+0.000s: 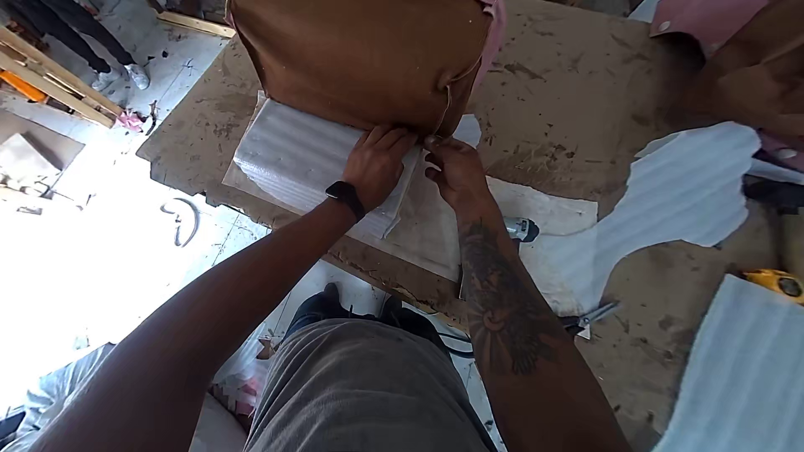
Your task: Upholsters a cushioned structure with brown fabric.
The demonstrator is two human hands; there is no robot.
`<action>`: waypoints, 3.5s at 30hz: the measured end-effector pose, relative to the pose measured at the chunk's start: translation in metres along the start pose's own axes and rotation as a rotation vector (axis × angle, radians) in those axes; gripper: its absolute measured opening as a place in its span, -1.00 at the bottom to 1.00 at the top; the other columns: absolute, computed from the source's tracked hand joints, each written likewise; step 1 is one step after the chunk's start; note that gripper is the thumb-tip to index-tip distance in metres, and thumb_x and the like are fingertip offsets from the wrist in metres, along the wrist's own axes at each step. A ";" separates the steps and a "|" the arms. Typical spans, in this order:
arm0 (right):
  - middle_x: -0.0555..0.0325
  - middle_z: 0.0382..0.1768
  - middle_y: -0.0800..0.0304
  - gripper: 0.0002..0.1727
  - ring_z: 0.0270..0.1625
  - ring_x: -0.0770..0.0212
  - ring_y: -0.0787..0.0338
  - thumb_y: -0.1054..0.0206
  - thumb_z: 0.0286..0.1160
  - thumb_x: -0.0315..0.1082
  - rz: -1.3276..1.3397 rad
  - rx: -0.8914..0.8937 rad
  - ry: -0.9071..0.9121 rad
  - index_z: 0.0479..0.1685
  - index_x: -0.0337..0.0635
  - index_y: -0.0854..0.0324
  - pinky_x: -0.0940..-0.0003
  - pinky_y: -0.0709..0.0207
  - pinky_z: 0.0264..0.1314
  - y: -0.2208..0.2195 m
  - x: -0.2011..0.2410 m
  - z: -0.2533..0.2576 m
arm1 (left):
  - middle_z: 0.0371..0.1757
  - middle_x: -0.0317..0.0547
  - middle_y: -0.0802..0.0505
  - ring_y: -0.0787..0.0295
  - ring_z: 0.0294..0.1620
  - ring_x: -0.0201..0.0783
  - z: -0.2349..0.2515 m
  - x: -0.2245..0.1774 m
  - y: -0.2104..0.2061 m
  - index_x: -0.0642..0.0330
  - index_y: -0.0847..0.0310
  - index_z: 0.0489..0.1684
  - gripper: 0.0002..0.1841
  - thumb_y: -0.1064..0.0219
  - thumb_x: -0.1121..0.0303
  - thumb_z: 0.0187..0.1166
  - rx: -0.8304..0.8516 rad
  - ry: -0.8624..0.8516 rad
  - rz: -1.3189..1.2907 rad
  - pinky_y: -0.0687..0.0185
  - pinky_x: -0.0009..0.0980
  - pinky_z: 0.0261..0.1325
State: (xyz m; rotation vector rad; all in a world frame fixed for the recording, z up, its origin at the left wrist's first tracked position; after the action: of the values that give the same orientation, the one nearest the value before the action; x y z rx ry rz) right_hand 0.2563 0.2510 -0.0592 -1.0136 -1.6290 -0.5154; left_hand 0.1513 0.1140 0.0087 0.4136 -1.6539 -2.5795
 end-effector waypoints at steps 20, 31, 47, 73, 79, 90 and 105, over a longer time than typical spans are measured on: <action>0.19 -0.28 -0.75 -0.73 -0.44 0.35 -0.64 -0.37 0.65 -0.08 0.073 0.284 -0.036 0.00 -0.09 -0.69 0.51 -0.42 -0.55 0.005 0.002 0.019 | -0.07 -0.19 -0.90 -0.86 -0.06 -0.11 0.043 -0.014 -0.016 -0.03 -0.82 -0.14 -0.60 -0.15 -0.06 0.74 0.151 0.110 0.184 -0.71 0.00 -0.02; 0.28 -0.49 -0.64 -0.78 -0.65 0.42 -0.49 -0.22 0.67 -0.17 0.113 0.232 -0.164 -0.31 -0.03 -0.63 0.56 -0.35 -0.66 -0.004 0.014 0.017 | -0.12 -0.28 -0.94 -0.87 -0.13 -0.22 0.039 -0.024 -0.007 -0.08 -0.88 -0.17 -0.69 -0.30 -0.04 0.65 -0.048 0.199 0.269 -0.66 -0.12 0.04; 0.09 -0.41 -0.77 -0.85 -0.51 0.27 -0.72 -0.38 0.26 -0.38 -0.068 0.052 -0.306 -0.21 -0.15 -0.61 0.40 -0.51 -0.58 0.005 0.021 0.031 | -0.13 -0.14 -0.88 -0.88 -0.12 -0.08 0.054 -0.024 -0.018 0.06 -0.78 -0.23 -0.71 -0.20 0.13 0.73 0.175 0.062 0.125 -0.77 0.01 -0.12; 0.06 -0.48 -0.67 -0.77 -0.57 0.25 -0.67 -0.28 0.43 -0.41 -0.224 -0.125 -0.371 0.03 -0.19 -0.50 0.37 -0.59 -0.55 -0.002 0.007 0.033 | 0.09 -0.22 -0.84 -0.77 0.19 -0.13 0.032 -0.007 -0.014 -0.09 -0.79 0.10 -0.66 -0.03 0.14 0.81 0.163 -0.015 0.124 -0.59 -0.05 0.30; 0.01 -0.38 -0.71 -0.71 -0.51 0.20 -0.70 -0.26 0.33 -0.46 -0.135 -0.087 -0.401 0.06 -0.18 -0.50 0.32 -0.62 -0.50 -0.001 0.003 0.031 | 0.39 -0.23 -0.73 -0.53 0.54 -0.11 0.016 -0.005 -0.013 -0.23 -0.67 0.46 -0.57 -0.02 0.21 0.74 0.184 -0.009 0.146 -0.41 -0.05 0.57; 0.12 -0.11 -0.83 -0.72 -0.07 0.19 -0.84 -0.57 0.42 -0.20 -0.236 -0.152 0.304 -0.03 -0.12 -0.71 0.19 -0.78 -0.11 0.015 0.013 -0.020 | 0.22 -0.16 -0.83 -0.78 0.26 -0.09 0.029 0.017 0.005 -0.05 -0.81 0.13 -0.72 -0.19 0.14 0.76 0.037 -0.003 0.055 -0.72 -0.07 0.27; -0.09 0.04 -0.66 -0.77 0.11 -0.09 -0.66 -0.31 0.67 -0.25 -1.235 -0.027 1.419 0.14 0.19 -0.82 0.02 -0.56 0.14 -0.025 0.049 -0.029 | 0.10 -0.10 -0.84 -0.85 0.06 0.01 0.045 0.020 0.009 -0.02 -0.74 0.07 -0.67 -0.07 0.08 0.77 0.221 0.109 0.036 -0.73 0.14 -0.06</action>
State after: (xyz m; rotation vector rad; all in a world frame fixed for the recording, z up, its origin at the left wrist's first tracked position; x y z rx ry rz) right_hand 0.2503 0.2329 -0.0006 0.5490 -0.6812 -1.5777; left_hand 0.1196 0.1467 0.0304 0.5204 -1.8946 -2.3113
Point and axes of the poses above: each hand's wrist, its own z-axis towards the middle knuckle, its own y-axis out of the back of the hand, x = y × z, the point moved 7 cm from there along z, towards the middle knuckle
